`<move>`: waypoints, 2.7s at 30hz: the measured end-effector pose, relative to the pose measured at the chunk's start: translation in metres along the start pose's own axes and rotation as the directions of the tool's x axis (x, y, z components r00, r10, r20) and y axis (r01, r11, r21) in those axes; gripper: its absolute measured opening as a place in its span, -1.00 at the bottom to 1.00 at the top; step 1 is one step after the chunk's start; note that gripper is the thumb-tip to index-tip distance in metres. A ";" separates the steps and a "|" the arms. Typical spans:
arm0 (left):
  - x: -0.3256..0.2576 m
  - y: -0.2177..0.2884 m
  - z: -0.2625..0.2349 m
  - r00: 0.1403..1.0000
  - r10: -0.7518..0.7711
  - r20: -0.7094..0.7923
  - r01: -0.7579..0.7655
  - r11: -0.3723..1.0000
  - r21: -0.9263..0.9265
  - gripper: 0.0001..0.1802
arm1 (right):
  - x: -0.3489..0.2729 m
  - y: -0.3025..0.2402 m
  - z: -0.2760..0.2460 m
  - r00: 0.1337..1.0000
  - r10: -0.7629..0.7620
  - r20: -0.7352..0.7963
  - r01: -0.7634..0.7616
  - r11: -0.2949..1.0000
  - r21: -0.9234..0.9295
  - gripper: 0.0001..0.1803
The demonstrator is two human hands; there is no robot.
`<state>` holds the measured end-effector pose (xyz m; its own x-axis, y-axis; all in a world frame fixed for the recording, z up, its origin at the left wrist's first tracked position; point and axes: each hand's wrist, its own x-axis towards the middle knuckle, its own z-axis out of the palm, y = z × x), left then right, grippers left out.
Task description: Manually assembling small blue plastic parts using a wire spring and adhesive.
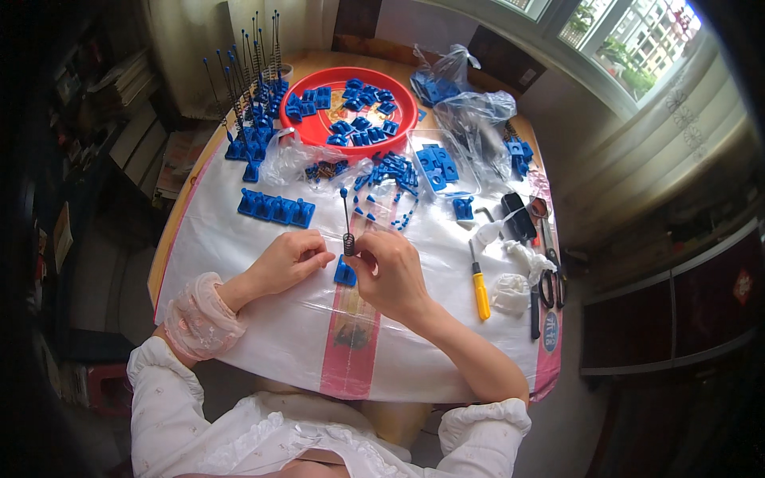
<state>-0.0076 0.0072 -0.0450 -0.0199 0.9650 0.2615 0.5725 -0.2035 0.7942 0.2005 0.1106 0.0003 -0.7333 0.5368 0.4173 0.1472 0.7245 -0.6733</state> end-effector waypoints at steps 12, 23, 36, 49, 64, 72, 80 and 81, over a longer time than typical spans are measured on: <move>-0.001 -0.003 -0.003 0.998 -0.043 0.034 0.041 0.996 0.082 -0.53 | 0.002 -0.003 -0.003 0.999 -0.028 0.021 0.029 0.999 -0.031 -0.86; 0.002 0.002 -0.003 0.989 -0.147 -0.028 0.145 0.988 -0.057 -0.75 | 0.003 -0.005 -0.001 0.999 -0.034 0.005 0.034 0.999 -0.027 -0.86; -0.002 -0.009 0.003 0.992 -0.104 -0.075 0.095 0.989 -0.111 -0.86 | 0.004 -0.006 -0.002 0.999 -0.048 0.004 0.048 0.998 -0.040 -0.87; 0.000 0.005 -0.003 0.994 -0.102 -0.025 0.103 0.994 0.026 -0.59 | 0.003 -0.007 -0.002 0.999 -0.031 0.018 0.032 0.998 -0.045 -0.85; 0.000 0.004 -0.005 0.996 -0.090 -0.003 0.090 0.995 0.050 -0.66 | 0.003 -0.005 -0.002 0.999 -0.053 0.001 0.053 0.998 -0.032 -0.84; 0.000 0.003 -0.005 0.997 -0.077 -0.009 0.077 0.996 0.050 -0.66 | 0.002 -0.004 -0.002 0.999 -0.046 0.016 0.046 0.998 -0.048 -0.82; 0.000 0.003 -0.004 0.994 -0.106 -0.010 0.106 0.993 0.048 -0.68 | 0.002 -0.003 -0.001 0.999 -0.033 0.017 0.034 0.998 -0.045 -0.82; 0.000 0.003 -0.004 0.994 -0.107 -0.010 0.107 0.993 0.054 -0.68 | 0.001 -0.003 -0.001 0.999 -0.033 0.016 0.033 0.998 -0.046 -0.82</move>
<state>-0.0090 0.0058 -0.0402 -0.0895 0.9795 0.1807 0.6103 -0.0895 0.7871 0.1998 0.1100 0.0034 -0.7483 0.5058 0.4291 0.1530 0.7611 -0.6303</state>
